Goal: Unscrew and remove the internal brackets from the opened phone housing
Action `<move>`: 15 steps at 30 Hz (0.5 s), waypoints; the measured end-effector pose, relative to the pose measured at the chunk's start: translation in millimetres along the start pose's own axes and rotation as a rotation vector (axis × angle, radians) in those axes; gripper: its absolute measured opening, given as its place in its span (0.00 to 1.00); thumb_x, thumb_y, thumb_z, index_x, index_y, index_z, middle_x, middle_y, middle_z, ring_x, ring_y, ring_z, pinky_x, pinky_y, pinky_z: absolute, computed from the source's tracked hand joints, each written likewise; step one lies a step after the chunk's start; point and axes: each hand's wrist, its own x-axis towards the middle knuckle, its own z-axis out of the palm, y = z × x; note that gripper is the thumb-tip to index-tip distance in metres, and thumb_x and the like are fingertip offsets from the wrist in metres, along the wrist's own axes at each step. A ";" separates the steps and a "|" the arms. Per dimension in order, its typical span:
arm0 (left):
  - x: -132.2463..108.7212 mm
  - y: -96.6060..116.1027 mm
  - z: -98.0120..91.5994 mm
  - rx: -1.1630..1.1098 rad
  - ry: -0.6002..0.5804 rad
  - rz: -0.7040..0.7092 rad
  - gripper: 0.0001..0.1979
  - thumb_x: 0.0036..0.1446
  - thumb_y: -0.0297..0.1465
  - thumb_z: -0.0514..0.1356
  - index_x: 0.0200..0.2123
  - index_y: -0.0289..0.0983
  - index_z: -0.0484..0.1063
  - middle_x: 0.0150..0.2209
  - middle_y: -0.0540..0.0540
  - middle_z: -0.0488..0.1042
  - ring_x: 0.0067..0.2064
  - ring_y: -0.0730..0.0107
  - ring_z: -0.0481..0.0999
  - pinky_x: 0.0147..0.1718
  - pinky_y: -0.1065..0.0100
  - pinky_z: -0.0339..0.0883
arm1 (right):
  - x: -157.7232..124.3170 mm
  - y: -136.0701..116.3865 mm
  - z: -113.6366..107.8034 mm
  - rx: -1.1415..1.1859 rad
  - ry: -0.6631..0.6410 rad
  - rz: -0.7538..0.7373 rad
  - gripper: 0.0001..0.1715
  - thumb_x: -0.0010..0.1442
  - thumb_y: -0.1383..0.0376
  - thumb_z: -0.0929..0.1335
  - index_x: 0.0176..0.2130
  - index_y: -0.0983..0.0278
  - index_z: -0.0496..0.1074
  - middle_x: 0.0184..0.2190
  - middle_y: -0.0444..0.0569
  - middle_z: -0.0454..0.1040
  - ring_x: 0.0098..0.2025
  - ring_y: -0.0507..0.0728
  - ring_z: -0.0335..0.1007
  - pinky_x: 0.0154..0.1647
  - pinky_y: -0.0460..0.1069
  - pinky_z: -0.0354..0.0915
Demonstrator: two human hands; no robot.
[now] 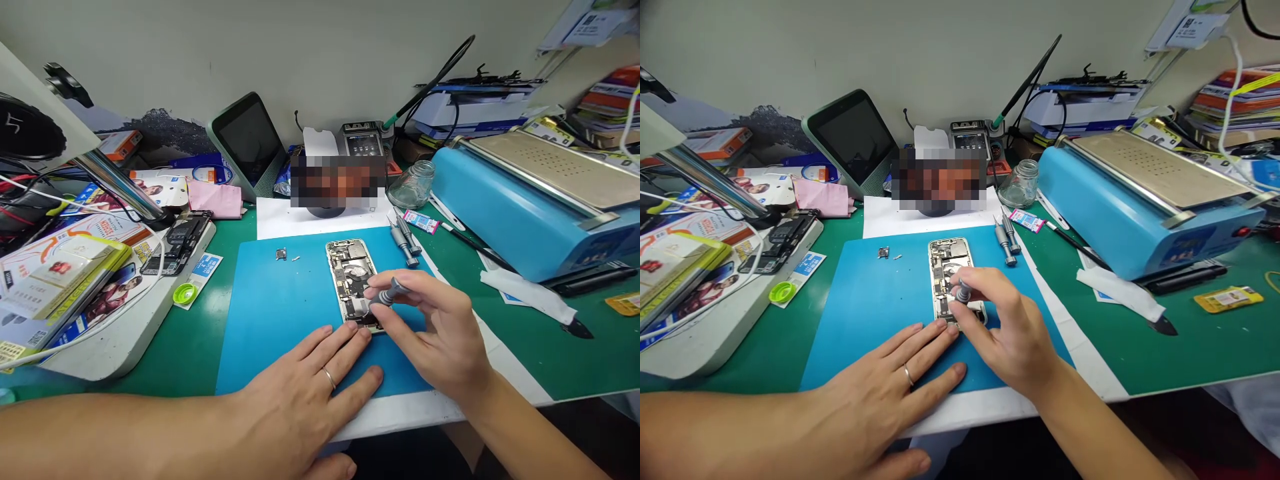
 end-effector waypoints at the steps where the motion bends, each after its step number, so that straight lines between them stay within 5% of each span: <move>1: 0.2 -1.2 3.0 0.016 0.015 0.007 0.41 0.72 0.50 0.57 0.77 0.34 0.50 0.78 0.28 0.40 0.79 0.43 0.41 0.75 0.46 0.46 | 0.3 -0.3 0.1 -0.003 0.000 -0.014 0.33 0.64 0.77 0.71 0.62 0.54 0.66 0.49 0.50 0.80 0.45 0.57 0.82 0.41 0.52 0.83; 7: 0.9 -11.0 24.3 0.152 0.129 0.086 0.43 0.73 0.54 0.54 0.77 0.32 0.49 0.77 0.25 0.46 0.79 0.40 0.42 0.74 0.45 0.48 | 3.8 -2.8 -2.4 -0.060 -0.048 -0.173 0.38 0.63 0.81 0.68 0.66 0.57 0.61 0.49 0.53 0.77 0.52 0.60 0.79 0.49 0.56 0.83; 15: 2.4 -4.9 12.6 0.108 0.042 0.043 0.43 0.72 0.55 0.54 0.77 0.33 0.49 0.78 0.26 0.44 0.79 0.41 0.41 0.74 0.44 0.50 | -2.0 1.6 2.1 -0.008 -0.020 -0.054 0.38 0.66 0.79 0.70 0.66 0.53 0.61 0.48 0.50 0.78 0.47 0.56 0.82 0.41 0.51 0.85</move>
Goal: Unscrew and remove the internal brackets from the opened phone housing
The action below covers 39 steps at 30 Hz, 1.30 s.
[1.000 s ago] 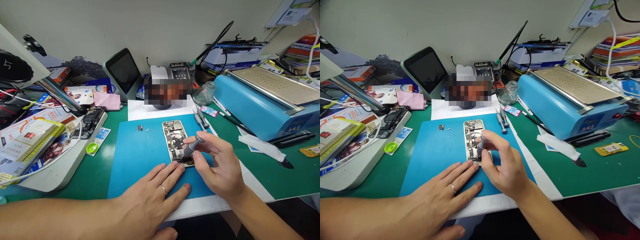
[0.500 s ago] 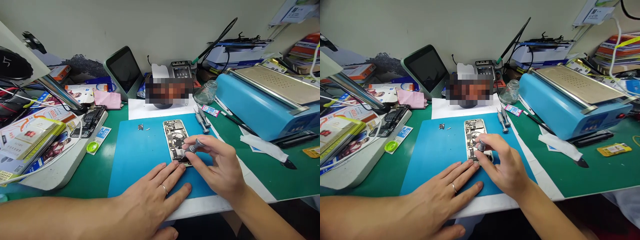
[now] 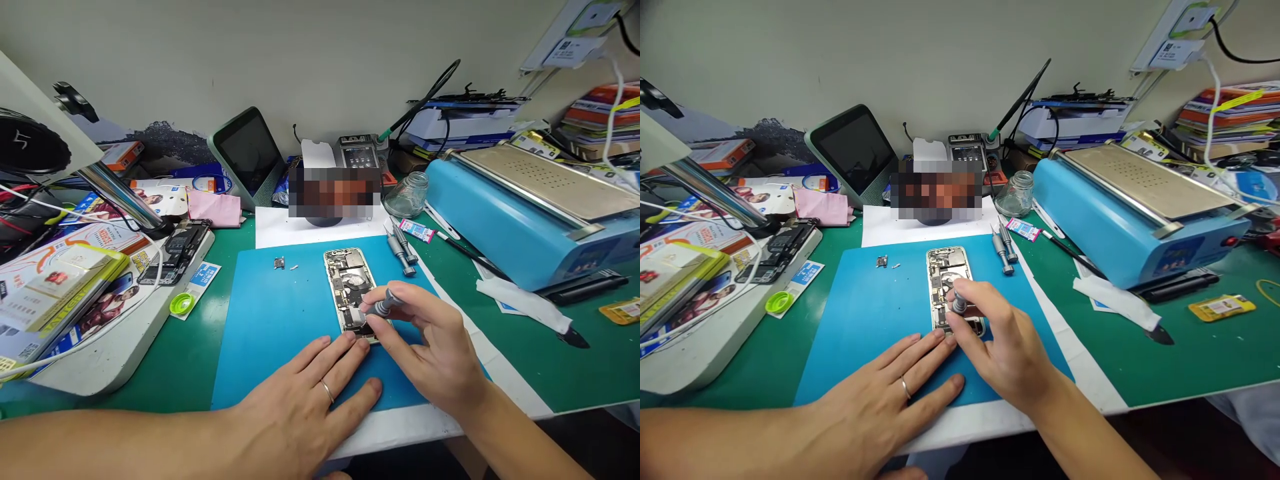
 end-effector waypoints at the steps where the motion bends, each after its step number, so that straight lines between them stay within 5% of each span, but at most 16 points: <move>1: 0.3 1.0 -2.0 -0.011 -0.017 -0.013 0.43 0.72 0.55 0.55 0.77 0.34 0.49 0.78 0.26 0.43 0.79 0.41 0.41 0.74 0.44 0.50 | -0.4 0.1 0.5 0.019 0.007 0.009 0.38 0.66 0.80 0.70 0.67 0.53 0.61 0.47 0.50 0.78 0.47 0.56 0.82 0.42 0.51 0.85; 19: -1.3 4.1 -14.1 -0.096 -0.054 -0.039 0.41 0.72 0.49 0.59 0.77 0.34 0.50 0.78 0.26 0.39 0.79 0.44 0.36 0.75 0.45 0.46 | 6.8 -5.2 -0.7 0.164 0.103 0.112 0.38 0.64 0.80 0.70 0.65 0.51 0.64 0.46 0.45 0.78 0.45 0.52 0.83 0.45 0.47 0.83; 26: -1.9 3.1 -14.0 -0.110 -0.048 -0.038 0.41 0.72 0.48 0.59 0.77 0.34 0.50 0.78 0.27 0.37 0.79 0.44 0.35 0.75 0.45 0.46 | 16.6 -6.6 -4.4 0.275 0.319 0.457 0.26 0.66 0.69 0.74 0.59 0.52 0.65 0.41 0.42 0.81 0.38 0.51 0.83 0.37 0.44 0.82; 39: -1.7 3.6 -7.1 -0.098 -0.039 -0.029 0.42 0.72 0.50 0.58 0.77 0.35 0.49 0.78 0.28 0.36 0.79 0.45 0.33 0.74 0.43 0.47 | 25.4 5.1 -12.7 0.412 0.437 0.835 0.34 0.55 0.58 0.81 0.54 0.55 0.65 0.37 0.41 0.81 0.32 0.53 0.83 0.30 0.45 0.79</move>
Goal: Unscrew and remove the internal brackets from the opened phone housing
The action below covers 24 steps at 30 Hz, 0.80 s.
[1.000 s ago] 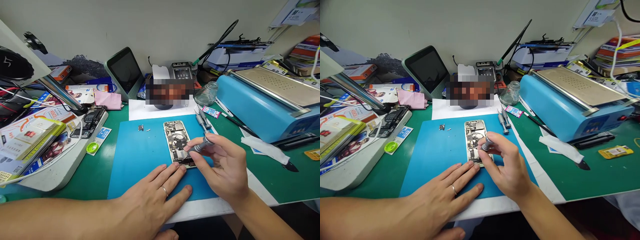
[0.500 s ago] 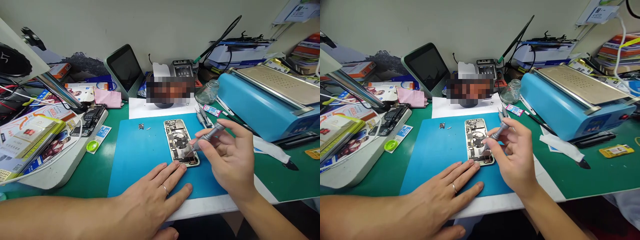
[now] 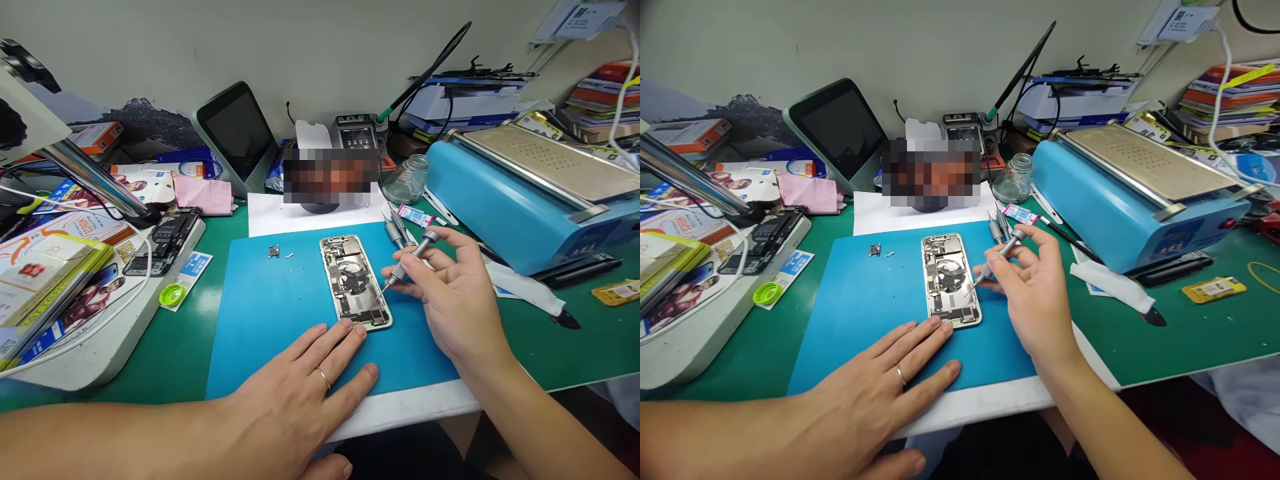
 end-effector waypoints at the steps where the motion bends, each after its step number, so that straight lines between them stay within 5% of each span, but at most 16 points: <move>1: 0.3 -0.1 -0.1 0.002 -0.001 -0.003 0.42 0.72 0.50 0.58 0.77 0.35 0.49 0.78 0.28 0.36 0.79 0.45 0.33 0.74 0.43 0.47 | 0.0 -0.4 0.1 -0.013 -0.007 0.009 0.34 0.55 0.58 0.81 0.54 0.55 0.65 0.37 0.41 0.81 0.32 0.53 0.83 0.29 0.45 0.79; 9: 1.4 1.6 1.3 -0.006 -0.026 -0.012 0.43 0.69 0.48 0.62 0.77 0.34 0.51 0.78 0.26 0.39 0.79 0.41 0.37 0.73 0.39 0.50 | -3.2 0.0 1.0 -0.054 -0.113 0.021 0.30 0.57 0.58 0.79 0.53 0.57 0.66 0.36 0.42 0.80 0.30 0.53 0.82 0.32 0.47 0.81; 24: 1.4 1.0 6.7 -0.050 -0.002 -0.017 0.46 0.65 0.43 0.66 0.77 0.34 0.50 0.78 0.27 0.38 0.79 0.37 0.38 0.74 0.38 0.47 | -3.4 0.2 1.1 -0.067 -0.116 -0.006 0.30 0.59 0.57 0.78 0.54 0.57 0.65 0.38 0.43 0.79 0.32 0.54 0.81 0.33 0.49 0.82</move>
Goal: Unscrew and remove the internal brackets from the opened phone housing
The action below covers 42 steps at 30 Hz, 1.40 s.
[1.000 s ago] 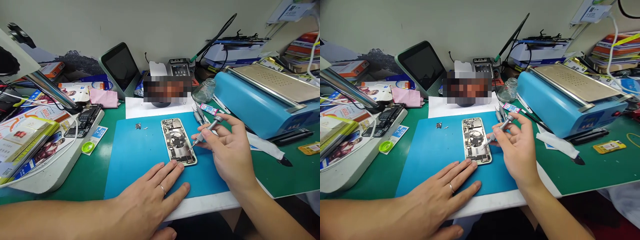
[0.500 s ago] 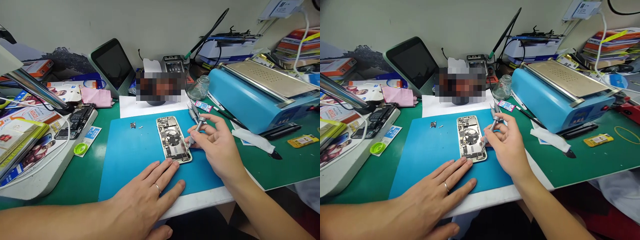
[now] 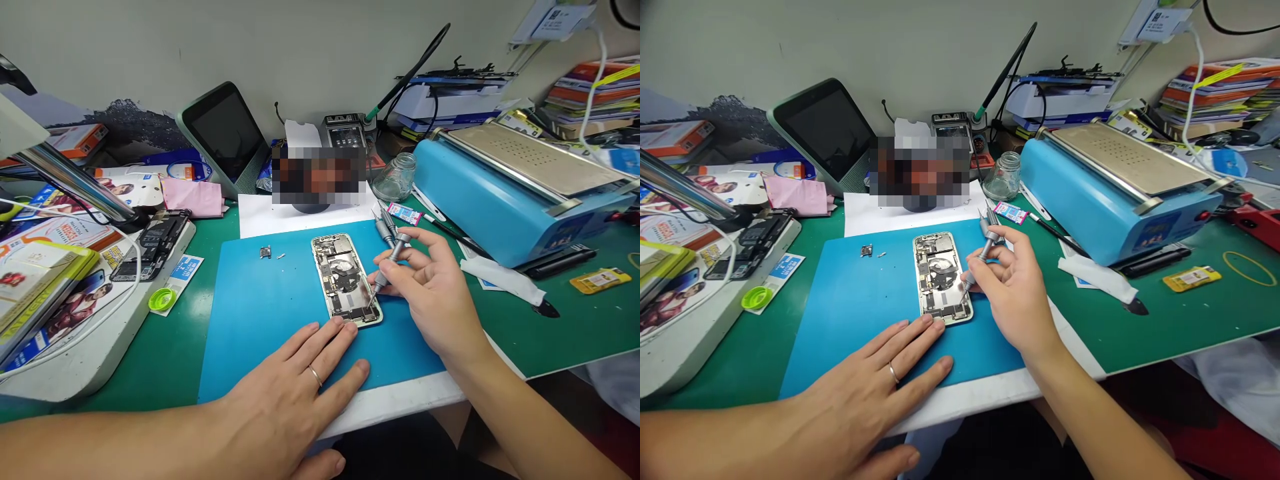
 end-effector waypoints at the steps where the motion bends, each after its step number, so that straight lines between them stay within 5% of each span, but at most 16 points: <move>1: 0.4 0.0 1.0 0.000 -0.002 -0.002 0.47 0.64 0.42 0.67 0.77 0.34 0.50 0.78 0.27 0.37 0.79 0.37 0.38 0.73 0.37 0.46 | -0.2 0.1 -0.4 -0.004 0.000 -0.003 0.30 0.59 0.57 0.78 0.54 0.57 0.65 0.38 0.43 0.79 0.31 0.54 0.81 0.33 0.50 0.82; 15: 4.4 6.6 -14.3 0.036 -0.105 -0.033 0.45 0.62 0.36 0.69 0.76 0.34 0.53 0.78 0.26 0.39 0.78 0.35 0.40 0.72 0.36 0.51 | -6.3 3.5 2.1 -0.068 -0.015 -0.174 0.26 0.62 0.62 0.76 0.56 0.56 0.66 0.38 0.43 0.80 0.33 0.54 0.81 0.35 0.49 0.79; 24: -3.3 -1.2 10.5 0.016 0.025 -0.003 0.51 0.58 0.36 0.69 0.78 0.36 0.47 0.79 0.30 0.35 0.79 0.32 0.38 0.72 0.33 0.48 | -11.7 6.1 -1.8 -0.164 0.044 -0.285 0.26 0.65 0.64 0.74 0.59 0.54 0.66 0.40 0.44 0.80 0.37 0.56 0.82 0.34 0.50 0.77; 33: -0.9 -0.3 5.7 0.020 0.007 -0.002 0.48 0.60 0.37 0.68 0.77 0.35 0.49 0.79 0.29 0.35 0.78 0.32 0.38 0.72 0.34 0.48 | -19.5 10.7 -6.2 -0.340 0.041 -0.605 0.30 0.64 0.74 0.73 0.60 0.54 0.66 0.43 0.45 0.79 0.41 0.56 0.81 0.38 0.52 0.80; 42: -5.4 2.0 6.5 0.029 0.075 0.000 0.48 0.61 0.36 0.67 0.77 0.35 0.48 0.80 0.31 0.35 0.79 0.34 0.40 0.73 0.36 0.48 | -22.4 3.0 -8.4 -0.401 -0.004 -0.743 0.31 0.63 0.77 0.72 0.59 0.53 0.66 0.46 0.46 0.79 0.45 0.59 0.84 0.40 0.56 0.83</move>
